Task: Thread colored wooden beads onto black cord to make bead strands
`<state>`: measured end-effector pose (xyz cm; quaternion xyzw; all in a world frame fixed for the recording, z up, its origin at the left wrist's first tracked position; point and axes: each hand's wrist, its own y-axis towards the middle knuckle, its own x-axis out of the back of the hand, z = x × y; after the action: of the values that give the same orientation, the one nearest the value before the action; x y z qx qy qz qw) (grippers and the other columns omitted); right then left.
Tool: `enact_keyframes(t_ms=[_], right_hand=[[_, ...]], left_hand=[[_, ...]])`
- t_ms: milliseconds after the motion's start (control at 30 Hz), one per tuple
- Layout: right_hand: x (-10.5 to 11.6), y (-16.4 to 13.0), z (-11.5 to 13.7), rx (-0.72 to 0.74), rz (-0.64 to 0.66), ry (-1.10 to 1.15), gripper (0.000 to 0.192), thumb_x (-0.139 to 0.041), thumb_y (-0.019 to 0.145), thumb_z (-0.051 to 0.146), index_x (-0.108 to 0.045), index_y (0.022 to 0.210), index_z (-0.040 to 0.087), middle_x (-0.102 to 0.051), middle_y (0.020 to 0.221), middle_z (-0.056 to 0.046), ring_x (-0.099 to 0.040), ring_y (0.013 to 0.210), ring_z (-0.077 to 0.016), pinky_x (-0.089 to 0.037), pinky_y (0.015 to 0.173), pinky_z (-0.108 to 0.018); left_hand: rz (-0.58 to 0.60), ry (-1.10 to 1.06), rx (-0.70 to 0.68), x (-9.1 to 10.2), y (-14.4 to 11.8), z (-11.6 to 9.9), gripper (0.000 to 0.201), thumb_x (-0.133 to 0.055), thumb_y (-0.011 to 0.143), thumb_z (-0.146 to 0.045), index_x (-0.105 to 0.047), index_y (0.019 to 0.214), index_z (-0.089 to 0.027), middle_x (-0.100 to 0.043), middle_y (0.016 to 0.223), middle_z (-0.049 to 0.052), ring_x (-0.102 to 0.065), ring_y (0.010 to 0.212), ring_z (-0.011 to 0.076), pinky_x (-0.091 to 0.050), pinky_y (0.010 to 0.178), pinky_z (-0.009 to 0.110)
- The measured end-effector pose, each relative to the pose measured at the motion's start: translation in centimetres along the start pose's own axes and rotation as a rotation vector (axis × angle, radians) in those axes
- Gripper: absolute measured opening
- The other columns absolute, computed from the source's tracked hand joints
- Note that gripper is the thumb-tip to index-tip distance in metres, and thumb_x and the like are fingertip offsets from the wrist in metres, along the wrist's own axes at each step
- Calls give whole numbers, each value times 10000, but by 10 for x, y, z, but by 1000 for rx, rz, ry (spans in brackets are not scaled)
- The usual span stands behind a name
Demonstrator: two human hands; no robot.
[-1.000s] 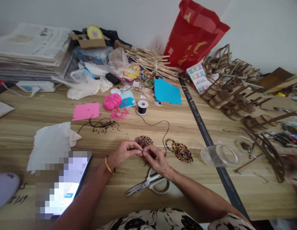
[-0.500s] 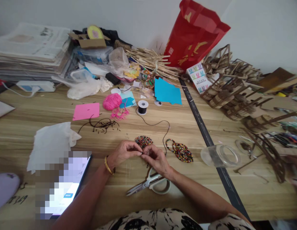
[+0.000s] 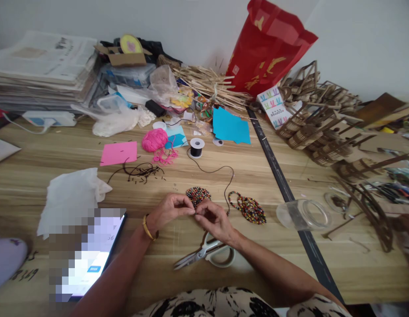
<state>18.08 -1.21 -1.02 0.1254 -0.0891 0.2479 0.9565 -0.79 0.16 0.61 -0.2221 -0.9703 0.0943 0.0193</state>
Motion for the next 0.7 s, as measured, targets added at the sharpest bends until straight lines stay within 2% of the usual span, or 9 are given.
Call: enact_keyframes(t_ms=[133,233,400,533,700], right_hand=[[4,1,4,69,34,-31,202,-514,842,333,-522,713,177,-524,712,-32,-495,688,-149,-409,637,-275],[5,2,5,59,-2,-26,241,-478,864,339,-501,686,177,-508,694,-31,-484,668,-146,-404,629,-277],[4,1,3,17,-23,-4,210,-526,841,374,-545,773,176,-533,741,-36,-496,672,-139,-416,614,-266],[0,-2,-1,-49,5,71,211,-591,806,363,-553,897,177,-520,672,2,-458,552,-100,-383,511,-221],[-3,-2,-2,-67,-1,72,170,-592,807,326,-565,870,170,-537,658,0,-486,576,-105,-397,522,-218]], left_hand=[[-4,-40,-22,3,-2,-4,173,-681,665,-271,-607,636,-117,-594,649,2,-505,634,113,-395,604,219],[-11,-31,-24,4,-4,-7,167,-679,667,-262,-600,635,-118,-579,640,-6,-493,625,106,-387,600,216],[11,-14,-13,3,-4,-7,164,-684,664,-262,-610,650,-116,-589,658,1,-504,635,110,-399,604,215],[19,-13,-1,1,-3,-8,188,-690,654,-284,-615,645,-112,-588,646,3,-503,625,109,-398,589,209],[12,-5,-3,0,-3,-8,178,-688,662,-278,-620,653,-113,-603,659,10,-520,642,117,-411,607,216]])
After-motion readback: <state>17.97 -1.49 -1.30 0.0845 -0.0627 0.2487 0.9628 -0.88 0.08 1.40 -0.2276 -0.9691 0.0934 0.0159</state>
